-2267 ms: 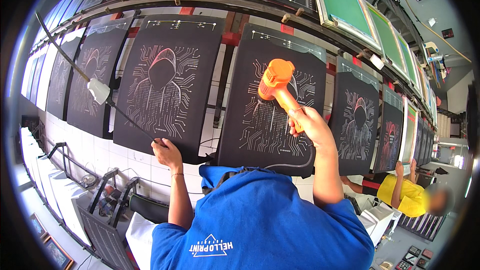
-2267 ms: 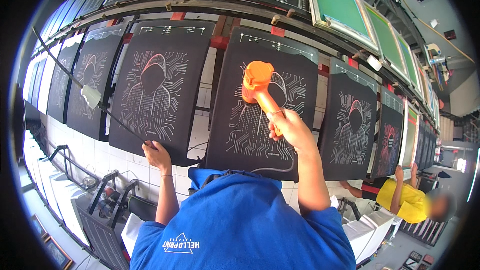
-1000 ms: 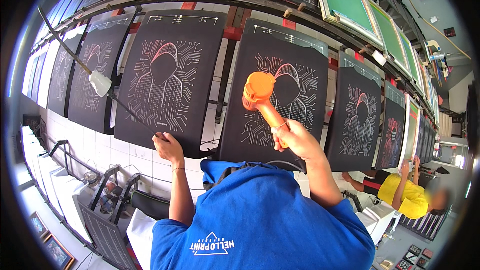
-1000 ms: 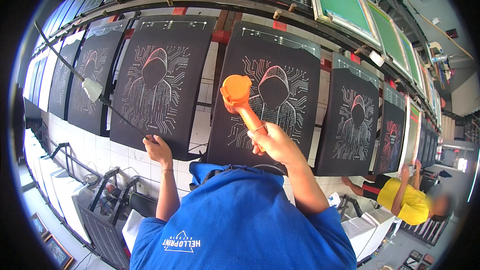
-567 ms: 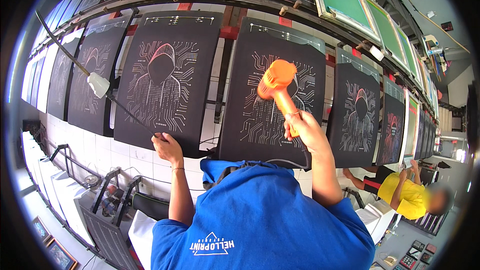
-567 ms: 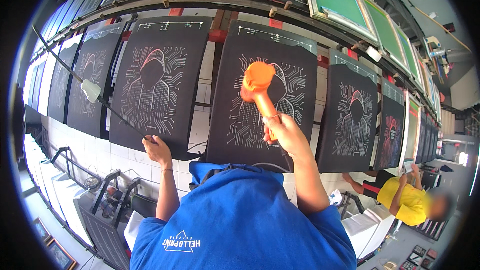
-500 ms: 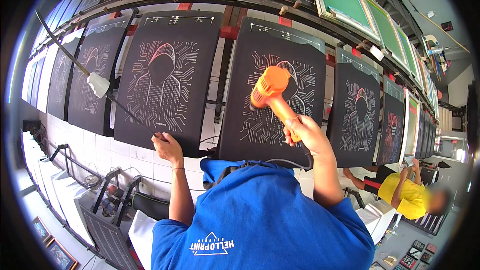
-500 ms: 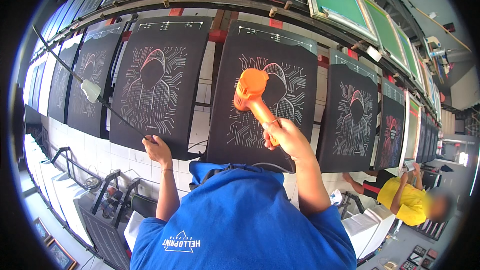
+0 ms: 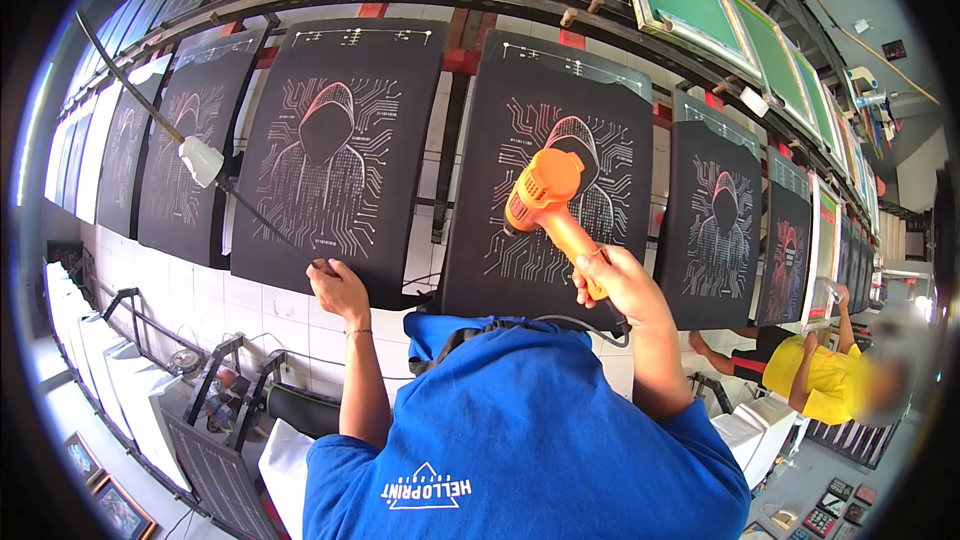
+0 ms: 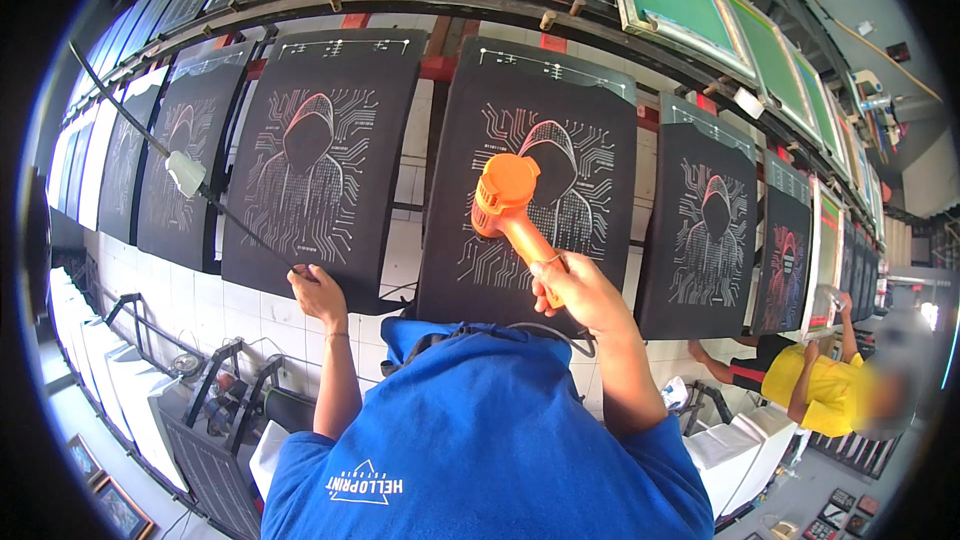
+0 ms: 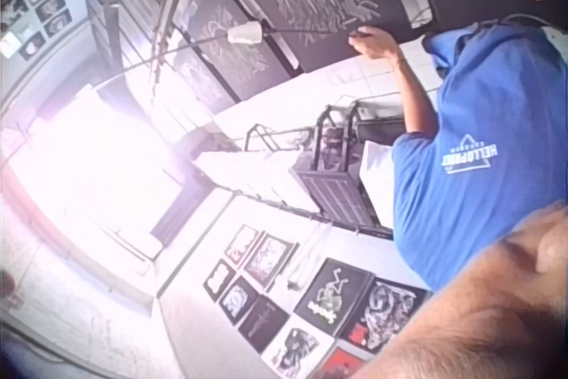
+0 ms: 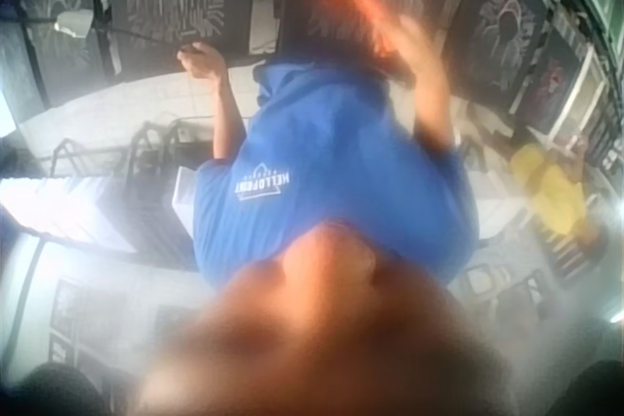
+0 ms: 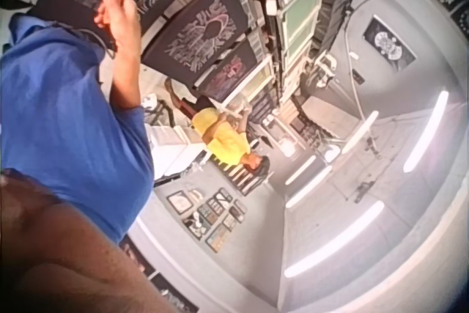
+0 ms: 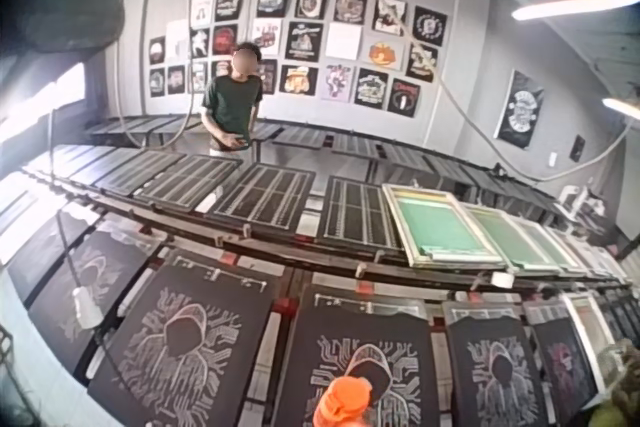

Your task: The person uses an orange handheld heat gun to dry printed designs on black t-shirts laid out on a screen printing table. The person systematically moves the heat gun over the graphic area of each shirt to cure the ink.

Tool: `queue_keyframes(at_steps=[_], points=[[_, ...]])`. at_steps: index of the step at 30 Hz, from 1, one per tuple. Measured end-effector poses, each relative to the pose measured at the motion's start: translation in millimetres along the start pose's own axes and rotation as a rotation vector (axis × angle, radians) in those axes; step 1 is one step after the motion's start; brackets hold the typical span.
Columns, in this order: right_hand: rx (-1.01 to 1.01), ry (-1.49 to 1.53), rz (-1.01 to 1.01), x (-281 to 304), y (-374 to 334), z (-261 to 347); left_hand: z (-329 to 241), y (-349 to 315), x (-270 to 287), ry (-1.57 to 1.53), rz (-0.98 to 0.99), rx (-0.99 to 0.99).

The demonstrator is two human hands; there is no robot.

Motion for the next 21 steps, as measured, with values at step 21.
queue_keyframes(at_steps=[21], points=[[-0.045,-0.008,0.176,-29.1,-24.4,-32.8,5.2,-1.3,-3.9,0.017,-0.057,-0.069]])
Point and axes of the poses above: each hand's wrist, its own y-axis towards the middle knuckle, its own x-axis out of the back of the hand, z = x × y, the point moved 6 cm from there along y, towards the middle knuckle, and after that the axes turned 2 degrees about -z, right-handed, at the moved point
